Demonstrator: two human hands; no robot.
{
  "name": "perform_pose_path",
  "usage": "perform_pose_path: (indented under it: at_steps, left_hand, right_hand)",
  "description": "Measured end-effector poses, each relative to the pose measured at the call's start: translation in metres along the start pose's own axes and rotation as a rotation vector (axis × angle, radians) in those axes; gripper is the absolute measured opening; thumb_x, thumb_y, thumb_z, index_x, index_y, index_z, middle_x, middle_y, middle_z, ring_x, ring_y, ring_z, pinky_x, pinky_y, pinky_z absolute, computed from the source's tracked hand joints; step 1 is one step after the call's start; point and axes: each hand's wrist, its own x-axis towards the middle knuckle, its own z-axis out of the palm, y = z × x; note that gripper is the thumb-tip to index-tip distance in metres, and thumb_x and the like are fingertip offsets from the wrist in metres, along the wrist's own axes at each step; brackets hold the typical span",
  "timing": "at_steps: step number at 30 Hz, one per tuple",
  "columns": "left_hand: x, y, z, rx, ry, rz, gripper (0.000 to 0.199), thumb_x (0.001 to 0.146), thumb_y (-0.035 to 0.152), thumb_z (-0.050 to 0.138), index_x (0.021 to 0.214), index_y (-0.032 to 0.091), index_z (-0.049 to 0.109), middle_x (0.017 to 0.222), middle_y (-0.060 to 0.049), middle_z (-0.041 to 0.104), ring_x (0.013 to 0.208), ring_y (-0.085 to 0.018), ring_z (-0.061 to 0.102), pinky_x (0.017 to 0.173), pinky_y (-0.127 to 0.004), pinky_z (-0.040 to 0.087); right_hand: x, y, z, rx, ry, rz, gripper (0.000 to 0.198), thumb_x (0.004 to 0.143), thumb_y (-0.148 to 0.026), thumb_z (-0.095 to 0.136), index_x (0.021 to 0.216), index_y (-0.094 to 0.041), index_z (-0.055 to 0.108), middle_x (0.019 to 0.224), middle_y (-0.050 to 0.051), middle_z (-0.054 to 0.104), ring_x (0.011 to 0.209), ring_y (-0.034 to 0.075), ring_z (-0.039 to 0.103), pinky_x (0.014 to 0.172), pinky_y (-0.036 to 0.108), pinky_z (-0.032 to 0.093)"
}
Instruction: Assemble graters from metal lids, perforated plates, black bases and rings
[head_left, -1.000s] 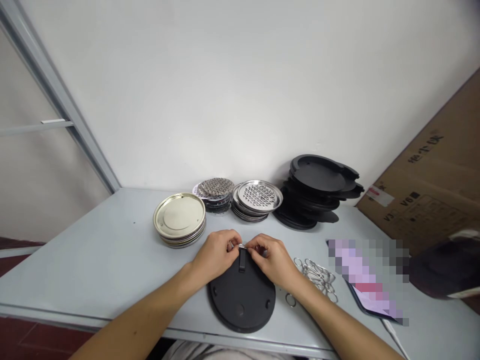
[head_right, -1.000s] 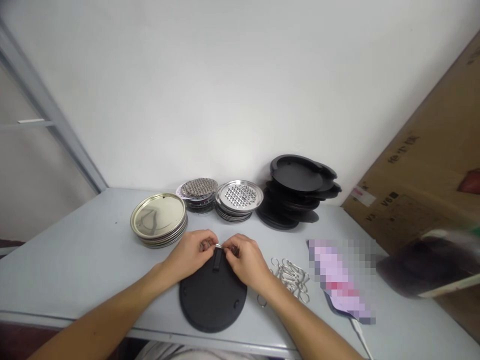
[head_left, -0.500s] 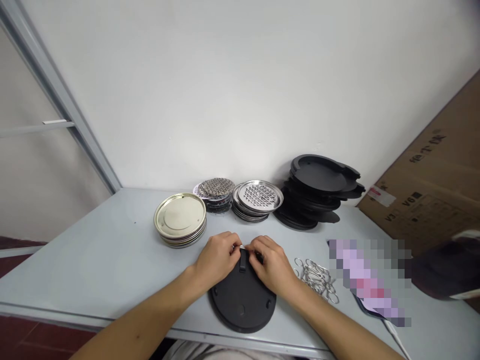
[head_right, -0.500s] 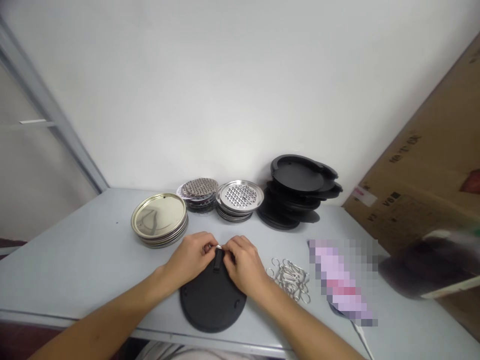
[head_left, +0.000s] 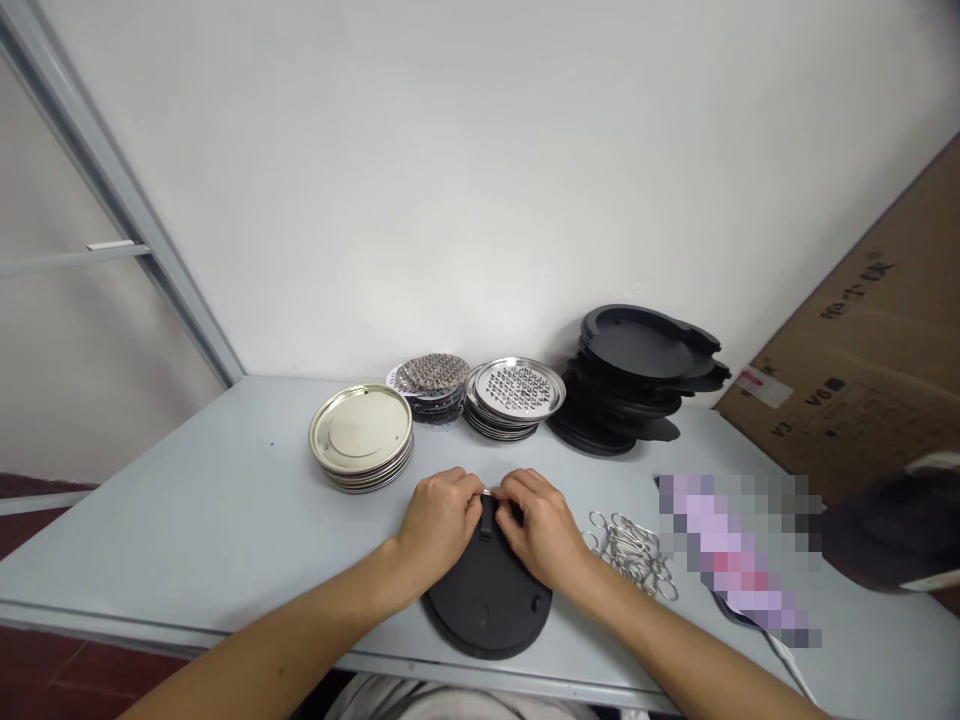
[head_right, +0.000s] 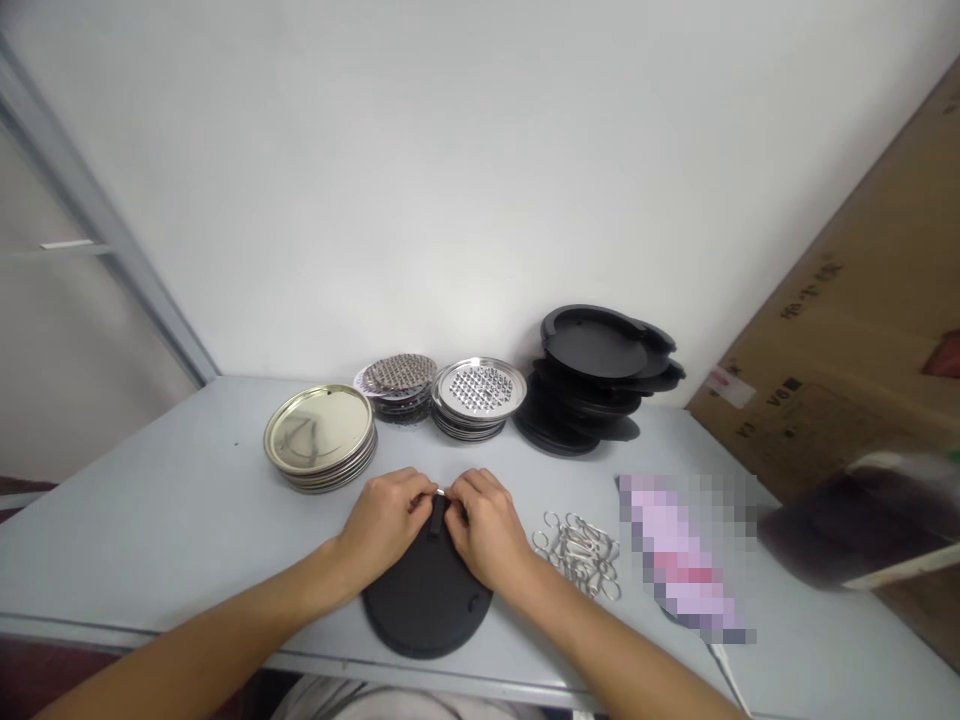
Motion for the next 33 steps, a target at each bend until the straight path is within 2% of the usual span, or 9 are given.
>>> perform_pose_path:
  at_steps: [5,12,19,27,33]
  left_hand:
    - [-0.0001,-0.0003,0.0024,0.015,0.010,-0.012,0.018,0.082,0.010,0.055,0.084,0.020,0.069,0.081,-0.002,0.069,0.075,-0.017,0.062,0.069,-0.028,0.042]
    - [-0.0002,-0.0009,0.0044,0.035,0.026,0.044,0.021,0.085,0.010,0.053,0.089,0.021,0.071,0.084,-0.002,0.072,0.079,-0.018,0.062,0.073,-0.030,0.043]
    - [0.0011,-0.0004,0.0043,0.027,0.026,-0.001,0.022,0.084,0.010,0.055,0.086,0.024,0.072,0.082,0.000,0.073,0.079,-0.018,0.062,0.071,-0.029,0.044]
    - [0.0022,-0.0051,0.0082,-0.035,0.003,0.095,0.029,0.087,0.010,0.050,0.098,0.022,0.073,0.086,-0.003,0.074,0.083,-0.019,0.062,0.078,-0.032,0.047]
    - [0.0034,-0.0052,0.0068,-0.065,0.001,0.109,0.029,0.087,0.010,0.050,0.097,0.022,0.074,0.085,-0.003,0.074,0.083,-0.018,0.063,0.080,-0.031,0.048]
  right_hand:
    - [0.0012,0.0018,0.0027,0.004,0.008,0.007,0.018,0.078,-0.002,0.050,0.077,-0.018,0.059,0.078,0.005,0.059,0.078,0.020,0.053,0.072,0.031,0.042]
    - [0.0002,0.0028,0.0043,0.006,0.030,0.028,0.016,0.077,-0.004,0.049,0.074,-0.019,0.053,0.075,0.004,0.056,0.076,0.020,0.051,0.070,0.031,0.041]
    - [0.0004,0.0025,0.0067,0.001,0.061,0.042,0.018,0.075,-0.004,0.049,0.068,-0.020,0.046,0.072,0.002,0.053,0.073,0.019,0.049,0.067,0.029,0.039]
    - [0.0003,0.0014,0.0076,-0.023,0.120,0.088,0.022,0.074,-0.004,0.049,0.064,-0.022,0.041,0.065,0.001,0.049,0.068,0.019,0.046,0.064,0.029,0.037]
    - [-0.0006,0.0010,0.0076,-0.021,0.116,0.101,0.023,0.073,-0.003,0.049,0.063,-0.022,0.040,0.065,0.001,0.048,0.068,0.019,0.045,0.064,0.029,0.036]
